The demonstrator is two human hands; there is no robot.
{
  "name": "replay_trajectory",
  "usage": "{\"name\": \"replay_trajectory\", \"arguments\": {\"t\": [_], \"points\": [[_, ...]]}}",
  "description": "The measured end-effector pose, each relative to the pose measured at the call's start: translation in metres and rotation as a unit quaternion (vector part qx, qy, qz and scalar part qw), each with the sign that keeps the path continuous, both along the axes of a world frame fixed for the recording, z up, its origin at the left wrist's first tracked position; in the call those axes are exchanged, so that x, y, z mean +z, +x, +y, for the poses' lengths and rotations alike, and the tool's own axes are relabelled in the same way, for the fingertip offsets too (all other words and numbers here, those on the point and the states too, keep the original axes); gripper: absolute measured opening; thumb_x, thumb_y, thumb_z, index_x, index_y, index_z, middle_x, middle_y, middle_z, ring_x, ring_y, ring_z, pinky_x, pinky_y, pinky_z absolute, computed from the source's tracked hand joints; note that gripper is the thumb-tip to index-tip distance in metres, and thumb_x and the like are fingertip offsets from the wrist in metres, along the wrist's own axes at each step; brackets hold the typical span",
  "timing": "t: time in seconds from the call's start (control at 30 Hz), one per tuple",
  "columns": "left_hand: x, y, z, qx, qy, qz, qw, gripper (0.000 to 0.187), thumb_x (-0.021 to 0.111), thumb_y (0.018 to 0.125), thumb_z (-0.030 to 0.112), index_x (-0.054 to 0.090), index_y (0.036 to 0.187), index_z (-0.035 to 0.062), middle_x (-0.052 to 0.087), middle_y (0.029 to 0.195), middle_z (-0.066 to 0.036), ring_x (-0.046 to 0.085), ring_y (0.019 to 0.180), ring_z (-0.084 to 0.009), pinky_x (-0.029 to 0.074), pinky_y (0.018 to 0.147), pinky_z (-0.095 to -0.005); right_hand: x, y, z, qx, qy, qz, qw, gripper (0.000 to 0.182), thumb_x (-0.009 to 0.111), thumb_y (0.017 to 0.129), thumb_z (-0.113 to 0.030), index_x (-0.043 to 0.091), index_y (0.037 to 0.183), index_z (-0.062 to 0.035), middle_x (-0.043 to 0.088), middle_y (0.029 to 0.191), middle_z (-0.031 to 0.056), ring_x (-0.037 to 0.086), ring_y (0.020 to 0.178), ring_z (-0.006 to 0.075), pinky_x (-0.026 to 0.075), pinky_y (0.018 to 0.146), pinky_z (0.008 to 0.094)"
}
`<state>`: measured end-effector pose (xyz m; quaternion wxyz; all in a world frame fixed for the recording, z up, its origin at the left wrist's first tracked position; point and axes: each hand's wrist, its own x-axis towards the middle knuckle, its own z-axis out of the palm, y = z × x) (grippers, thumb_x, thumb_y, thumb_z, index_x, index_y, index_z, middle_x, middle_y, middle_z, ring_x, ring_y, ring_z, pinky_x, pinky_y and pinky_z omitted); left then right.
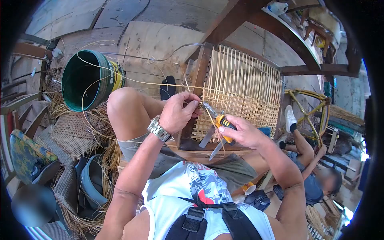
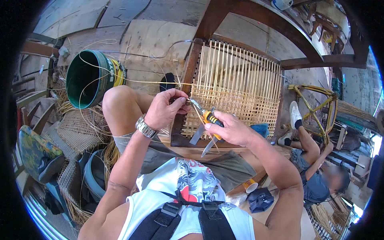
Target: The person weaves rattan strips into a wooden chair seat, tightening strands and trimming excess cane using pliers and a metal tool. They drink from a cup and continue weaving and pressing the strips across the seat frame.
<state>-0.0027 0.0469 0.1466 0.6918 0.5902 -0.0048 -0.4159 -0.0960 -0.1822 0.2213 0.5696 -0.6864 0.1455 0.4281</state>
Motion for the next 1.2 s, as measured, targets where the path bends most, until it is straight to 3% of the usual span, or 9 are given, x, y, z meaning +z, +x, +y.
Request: {"name": "replay_trajectory", "arguments": {"t": [0.23,0.3,0.43,0.6,0.8,0.83,1.0,1.1,1.2], "points": [[-0.004,-0.01,-0.006,0.042,0.017,-0.054,0.998,0.014,0.056,0.1,0.006,0.062,0.106,-0.0052,0.069,0.089,-0.01,0.072,0.076,-0.0134,0.059,0.066,-0.0265,0.002,0.001,0.007,-0.069,-0.081,-0.026,0.994,0.039,0.064,0.098,-0.04,0.056,0.104,-0.0021,0.061,0.083,0.0015,0.059,0.066,0.0108,0.05,0.061,0.0287],[-0.002,-0.011,-0.006,0.036,0.012,-0.046,0.998,0.014,0.057,0.101,0.009,0.06,0.109,-0.0028,0.067,0.092,-0.006,0.069,0.081,-0.0102,0.059,0.073,-0.0247,0.002,0.007,0.001,0.042,-0.052,0.032,0.997,0.043,0.064,0.098,-0.042,0.056,0.105,-0.0008,0.061,0.083,0.0023,0.06,0.069,0.0095,0.05,0.061,0.0271],[-0.004,-0.014,-0.006,0.05,0.01,-0.052,0.997,0.013,0.057,0.101,0.009,0.06,0.108,-0.002,0.067,0.091,-0.005,0.069,0.08,-0.0098,0.058,0.072,-0.0243,0.0,0.005,0.007,-0.002,-0.035,0.045,0.998,0.034,0.062,0.1,-0.04,0.056,0.104,-0.0069,0.058,0.077,-0.0009,0.056,0.07,0.0091,0.045,0.062,0.0264],[-0.005,-0.014,-0.005,0.054,0.012,-0.073,0.996,0.013,0.056,0.1,0.006,0.061,0.105,-0.0048,0.069,0.089,-0.009,0.071,0.075,-0.0127,0.059,0.067,-0.0261,-0.001,0.012,0.014,0.104,-0.22,0.006,0.97,0.044,0.066,0.094,-0.045,0.06,0.097,-0.0014,0.066,0.081,0.0093,0.062,0.075,0.0219,0.05,0.073,0.0395],[-0.004,-0.012,-0.004,0.043,0.009,-0.037,0.998,0.014,0.055,0.103,0.01,0.058,0.108,-0.002,0.066,0.092,-0.005,0.069,0.08,-0.0105,0.06,0.072,-0.0256,0.007,0.016,0.013,0.059,-0.124,0.055,0.989,0.048,0.062,0.096,-0.048,0.06,0.095,-0.0006,0.065,0.078,0.0115,0.062,0.074,0.0236,0.05,0.072,0.039],[-0.003,-0.012,-0.005,0.037,0.014,-0.05,0.998,0.014,0.054,0.103,0.011,0.058,0.108,-0.0021,0.066,0.091,-0.005,0.069,0.081,-0.0109,0.06,0.073,-0.0262,0.005,0.017,0.002,0.172,-0.156,-0.025,0.972,0.05,0.059,0.097,-0.052,0.062,0.099,-0.0018,0.066,0.082,0.0093,0.062,0.075,0.0234,0.05,0.072,0.0391],[-0.003,-0.014,-0.007,0.034,0.027,-0.076,0.996,0.015,0.054,0.102,0.009,0.059,0.107,-0.0036,0.066,0.088,-0.007,0.07,0.078,-0.0135,0.06,0.07,-0.0272,0.018,-0.017,-0.063,0.186,-0.061,-0.012,0.981,0.054,0.057,0.098,-0.052,0.061,0.117,-0.0016,0.067,0.089,0.0086,0.064,0.08,0.0215,0.05,0.074,0.0393],[-0.005,-0.014,-0.01,0.06,0.012,-0.054,0.997,0.016,0.055,0.102,0.011,0.058,0.109,-0.0029,0.066,0.088,-0.007,0.069,0.077,-0.0136,0.06,0.07,-0.0273,0.037,-0.044,-0.085,0.043,-0.163,-0.021,0.985,0.047,0.06,0.099,-0.044,0.059,0.119,-0.001,0.067,0.088,0.0111,0.065,0.085,0.0203,0.05,0.078,0.0396],[-0.006,-0.012,-0.013,0.049,0.05,-0.11,0.991,0.017,0.058,0.101,0.012,0.062,0.11,-0.0024,0.067,0.091,-0.006,0.068,0.076,-0.0117,0.059,0.07,-0.0262,0.009,-0.07,-0.111,-0.04,-0.414,-0.279,0.865,0.04,0.064,0.097,-0.036,0.058,0.112,0.0002,0.065,0.094,0.0162,0.064,0.092,0.028,0.048,0.083,0.0434]]}}
